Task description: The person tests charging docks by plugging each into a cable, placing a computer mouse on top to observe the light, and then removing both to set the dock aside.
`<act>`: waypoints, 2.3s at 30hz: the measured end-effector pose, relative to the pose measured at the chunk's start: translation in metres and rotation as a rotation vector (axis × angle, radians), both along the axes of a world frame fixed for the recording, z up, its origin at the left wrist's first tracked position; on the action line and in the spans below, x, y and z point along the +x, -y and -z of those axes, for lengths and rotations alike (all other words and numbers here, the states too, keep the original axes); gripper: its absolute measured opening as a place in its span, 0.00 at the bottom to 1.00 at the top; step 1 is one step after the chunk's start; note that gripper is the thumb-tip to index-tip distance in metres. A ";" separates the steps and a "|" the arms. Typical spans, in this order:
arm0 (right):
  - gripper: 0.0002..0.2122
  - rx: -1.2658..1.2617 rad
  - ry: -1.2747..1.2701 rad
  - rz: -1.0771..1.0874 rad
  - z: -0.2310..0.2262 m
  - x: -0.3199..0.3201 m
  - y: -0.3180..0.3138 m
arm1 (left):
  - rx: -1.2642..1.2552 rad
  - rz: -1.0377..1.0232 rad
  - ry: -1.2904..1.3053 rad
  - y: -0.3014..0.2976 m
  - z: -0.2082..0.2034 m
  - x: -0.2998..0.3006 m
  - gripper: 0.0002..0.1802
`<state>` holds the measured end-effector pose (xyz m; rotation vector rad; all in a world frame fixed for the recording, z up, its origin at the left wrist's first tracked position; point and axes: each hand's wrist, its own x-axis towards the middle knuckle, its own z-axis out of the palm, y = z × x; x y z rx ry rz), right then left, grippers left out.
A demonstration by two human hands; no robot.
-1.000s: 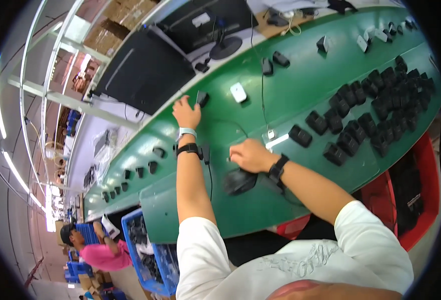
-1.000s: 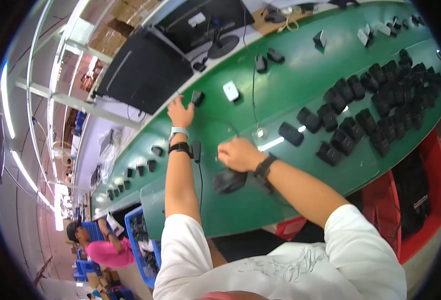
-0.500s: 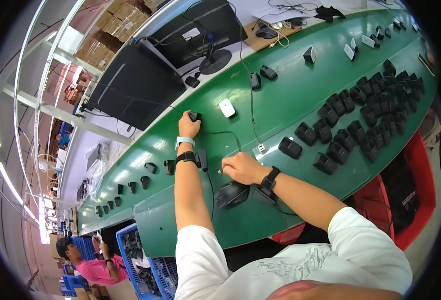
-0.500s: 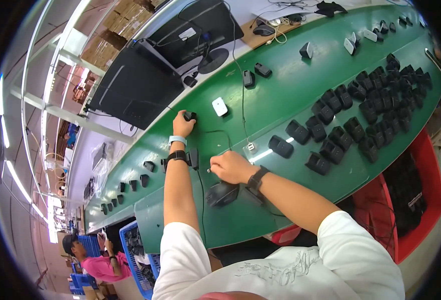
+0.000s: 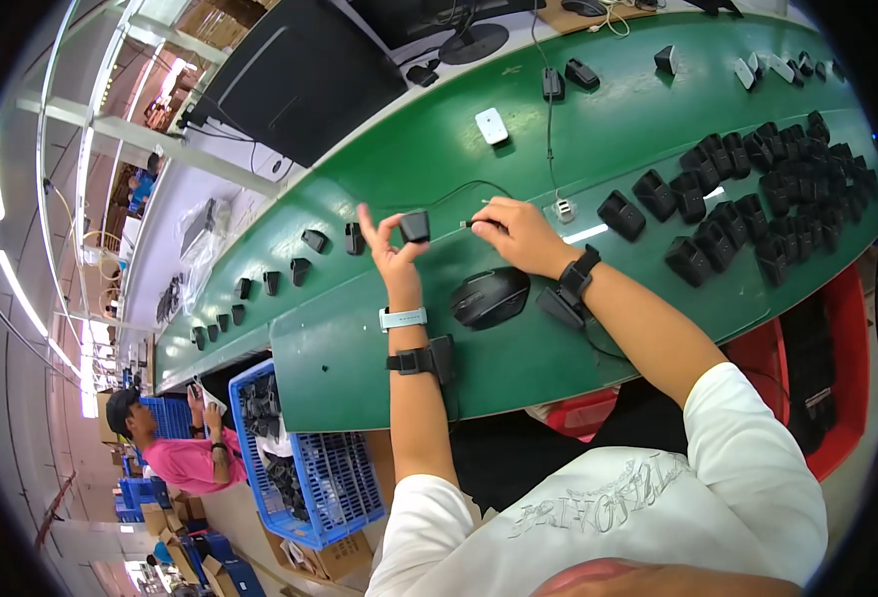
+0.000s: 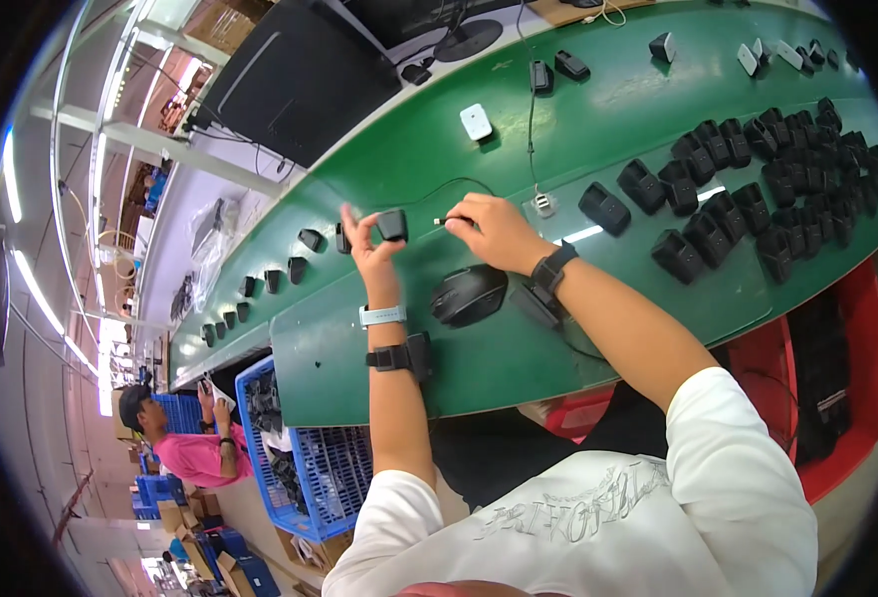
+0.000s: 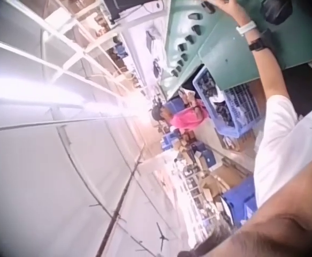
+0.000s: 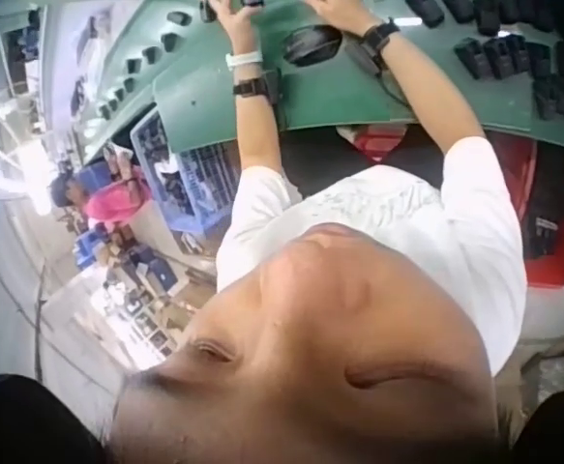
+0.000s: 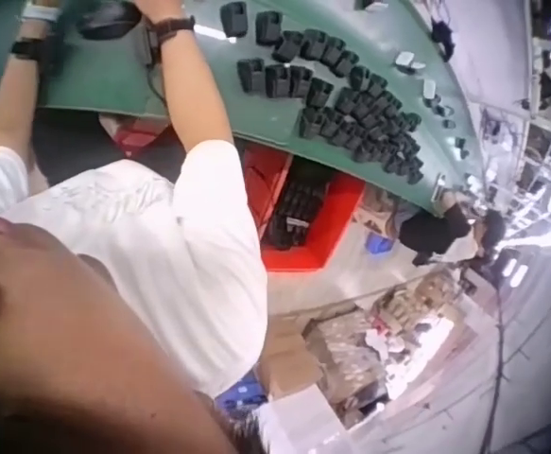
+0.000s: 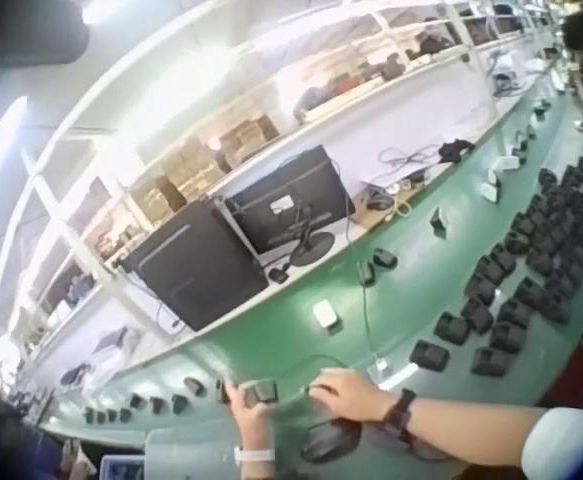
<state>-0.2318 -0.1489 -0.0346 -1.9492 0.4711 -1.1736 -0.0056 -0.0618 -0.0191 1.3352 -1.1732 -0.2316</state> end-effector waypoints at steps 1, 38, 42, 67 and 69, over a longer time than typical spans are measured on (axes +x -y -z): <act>0.09 0.020 -0.019 -0.002 -0.001 0.000 -0.002 | -0.058 0.094 0.017 -0.002 0.004 -0.002 0.24; 0.05 -0.274 -0.302 0.008 0.007 -0.013 -0.002 | 0.321 0.359 -0.120 -0.002 0.004 -0.050 0.15; 0.06 -0.249 -0.275 -0.022 0.000 -0.005 -0.008 | 0.319 0.303 0.032 -0.010 -0.001 -0.040 0.16; 0.32 -0.108 -0.482 -0.370 -0.035 -0.011 -0.020 | 0.062 0.419 -0.895 -0.007 0.002 -0.002 0.18; 0.34 -0.201 -0.500 -0.428 -0.025 -0.012 -0.022 | 0.084 0.372 -0.940 -0.007 0.005 0.000 0.17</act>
